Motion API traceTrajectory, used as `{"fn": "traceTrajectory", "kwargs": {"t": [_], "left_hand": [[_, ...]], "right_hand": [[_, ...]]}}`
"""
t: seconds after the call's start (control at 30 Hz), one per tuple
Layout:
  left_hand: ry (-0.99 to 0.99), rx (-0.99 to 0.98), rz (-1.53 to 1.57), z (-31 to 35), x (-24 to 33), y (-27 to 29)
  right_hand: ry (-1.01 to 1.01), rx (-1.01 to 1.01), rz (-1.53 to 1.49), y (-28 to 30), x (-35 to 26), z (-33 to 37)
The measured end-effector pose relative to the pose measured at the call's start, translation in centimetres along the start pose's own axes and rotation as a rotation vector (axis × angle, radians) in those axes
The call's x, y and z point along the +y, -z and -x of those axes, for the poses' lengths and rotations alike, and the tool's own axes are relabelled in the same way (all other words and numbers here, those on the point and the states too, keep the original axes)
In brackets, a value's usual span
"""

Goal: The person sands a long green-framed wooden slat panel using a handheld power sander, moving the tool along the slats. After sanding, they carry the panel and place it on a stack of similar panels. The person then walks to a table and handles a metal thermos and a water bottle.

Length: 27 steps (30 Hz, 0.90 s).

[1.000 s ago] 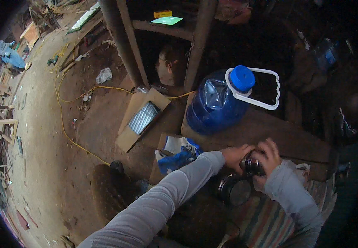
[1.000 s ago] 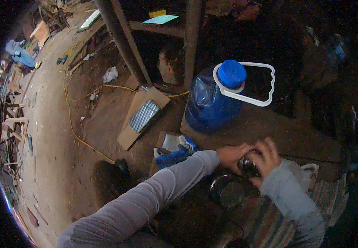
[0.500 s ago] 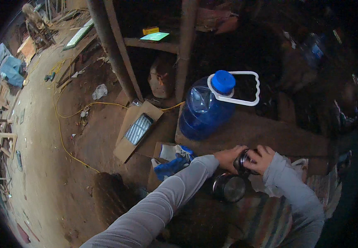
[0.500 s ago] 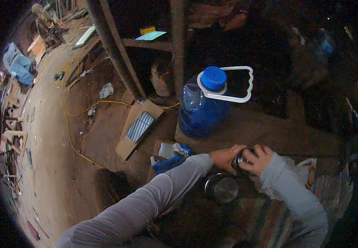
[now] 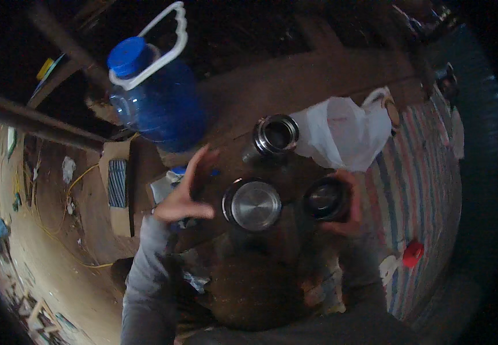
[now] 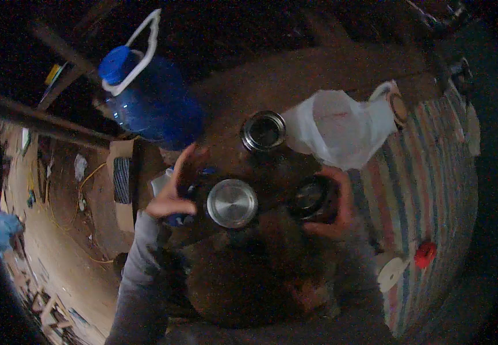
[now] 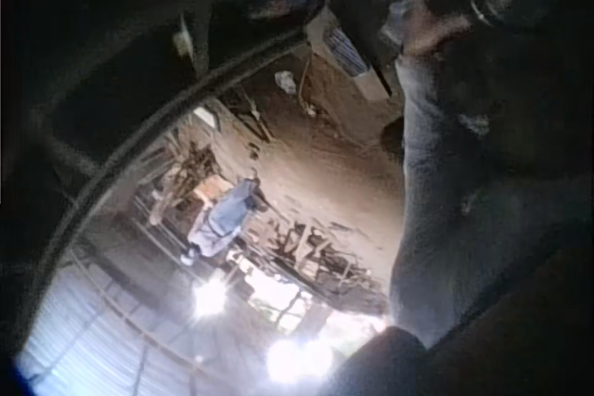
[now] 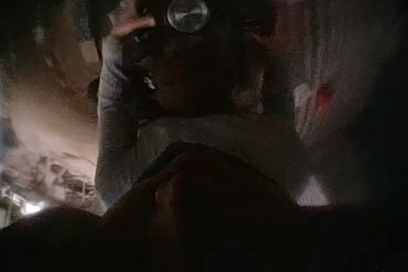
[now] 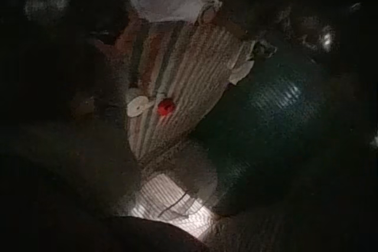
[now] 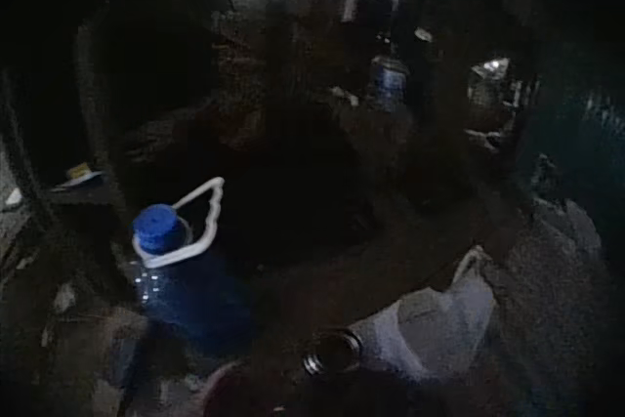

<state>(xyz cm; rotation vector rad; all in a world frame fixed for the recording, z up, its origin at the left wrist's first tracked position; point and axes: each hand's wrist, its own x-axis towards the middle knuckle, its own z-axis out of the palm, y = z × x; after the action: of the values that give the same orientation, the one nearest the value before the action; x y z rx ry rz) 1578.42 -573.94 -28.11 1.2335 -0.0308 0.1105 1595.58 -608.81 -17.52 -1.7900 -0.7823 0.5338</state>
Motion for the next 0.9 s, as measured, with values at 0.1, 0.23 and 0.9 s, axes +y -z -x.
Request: {"fn": "traceTrajectory", "kwargs": {"t": [0.1,0.23,0.9], "left_hand": [[0.067,-0.007,-0.280,2.4,-1.2,-2.8],[-0.031,0.126,-0.471,1.9,-5.0,-4.6],[-0.057,0.283,-0.611,9.1,7.9,-8.8]], "right_hand": [[0.107,0.122,0.309,-1.5,9.4,1.5],[-0.163,0.449,0.244,-6.4,16.4,-0.1],[0.199,-0.104,0.195,-10.8,-13.3,-0.2]]}}
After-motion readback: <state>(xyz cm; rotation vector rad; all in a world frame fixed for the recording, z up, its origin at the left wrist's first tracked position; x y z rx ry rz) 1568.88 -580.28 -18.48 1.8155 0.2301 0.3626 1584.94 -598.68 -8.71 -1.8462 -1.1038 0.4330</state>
